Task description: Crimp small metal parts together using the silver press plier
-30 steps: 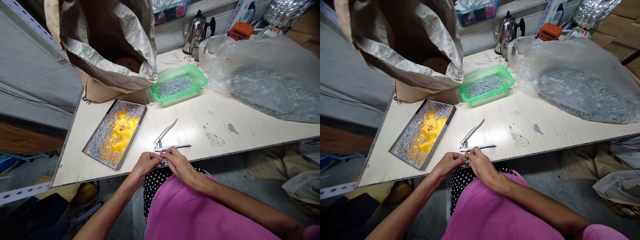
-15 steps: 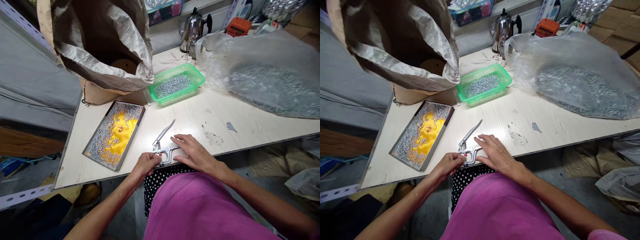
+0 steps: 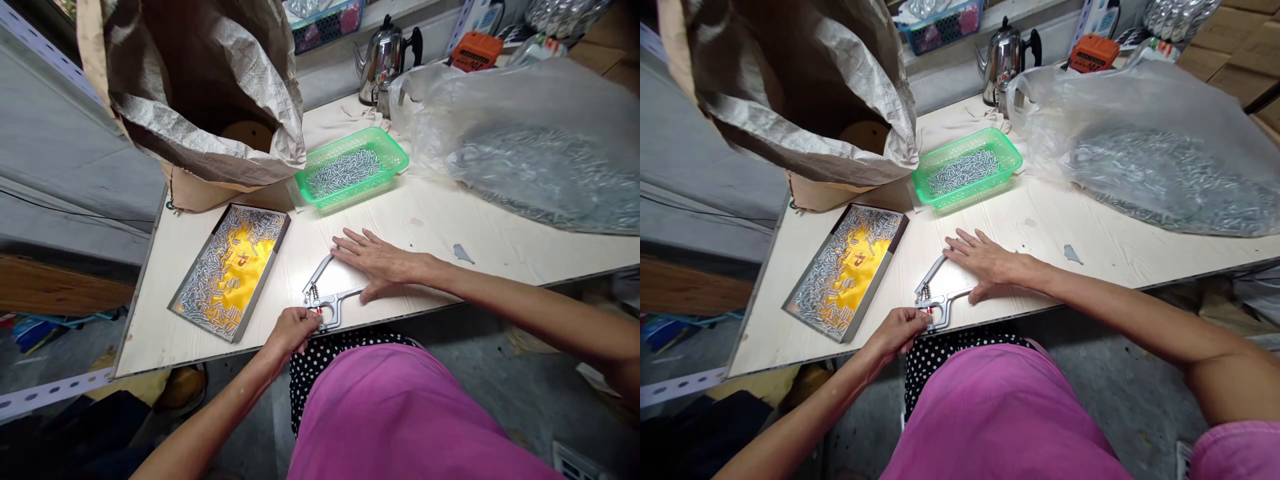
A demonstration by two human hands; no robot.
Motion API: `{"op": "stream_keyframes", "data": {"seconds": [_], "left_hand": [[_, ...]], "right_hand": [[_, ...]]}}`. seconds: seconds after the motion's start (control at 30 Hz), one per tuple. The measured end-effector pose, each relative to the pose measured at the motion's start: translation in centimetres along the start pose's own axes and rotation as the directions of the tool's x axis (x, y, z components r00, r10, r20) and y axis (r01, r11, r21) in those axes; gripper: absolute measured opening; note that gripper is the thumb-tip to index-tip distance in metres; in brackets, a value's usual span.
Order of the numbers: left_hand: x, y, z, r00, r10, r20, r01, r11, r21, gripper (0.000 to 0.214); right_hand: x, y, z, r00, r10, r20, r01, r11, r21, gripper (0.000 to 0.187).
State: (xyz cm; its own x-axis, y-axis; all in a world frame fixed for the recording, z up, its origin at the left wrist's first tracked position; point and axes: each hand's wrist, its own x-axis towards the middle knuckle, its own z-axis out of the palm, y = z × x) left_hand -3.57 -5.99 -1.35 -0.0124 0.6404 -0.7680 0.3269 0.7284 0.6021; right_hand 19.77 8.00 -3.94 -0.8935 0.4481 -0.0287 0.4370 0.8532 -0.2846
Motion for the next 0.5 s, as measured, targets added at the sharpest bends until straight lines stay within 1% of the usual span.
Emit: {"op": "stream_keyframes", "data": {"seconds": [0.13,0.23,0.4,0.5], "left_hand": [[0.0,-0.1,0.1,1.0,-0.005,-0.011,0.005,1.0,-0.006,0.03],[-0.1,-0.1,0.2,1.0,-0.002,-0.009,0.002,1.0,-0.016,0.029],[-0.1,-0.1,0.3,1.0,-0.013,-0.022,0.012,1.0,-0.029,0.029],[-0.1,-0.4,0.3,0.999,-0.019,-0.029,0.018,1.0,-0.02,0.03]], "right_hand": [[0.9,0.6,-0.7,0.998,-0.015,0.058,0.017,0.999,-0.029,0.118],[1.5,0.3,-1.5,0.996,-0.011,0.092,0.017,0.998,-0.055,0.112],[1.8,-0.8,-2.5,0.991,0.013,0.133,0.002,0.994,-0.112,0.086],[1.4,-1.3,-2.7,0.992,0.024,0.127,-0.009,0.993,-0.114,0.071]]}}
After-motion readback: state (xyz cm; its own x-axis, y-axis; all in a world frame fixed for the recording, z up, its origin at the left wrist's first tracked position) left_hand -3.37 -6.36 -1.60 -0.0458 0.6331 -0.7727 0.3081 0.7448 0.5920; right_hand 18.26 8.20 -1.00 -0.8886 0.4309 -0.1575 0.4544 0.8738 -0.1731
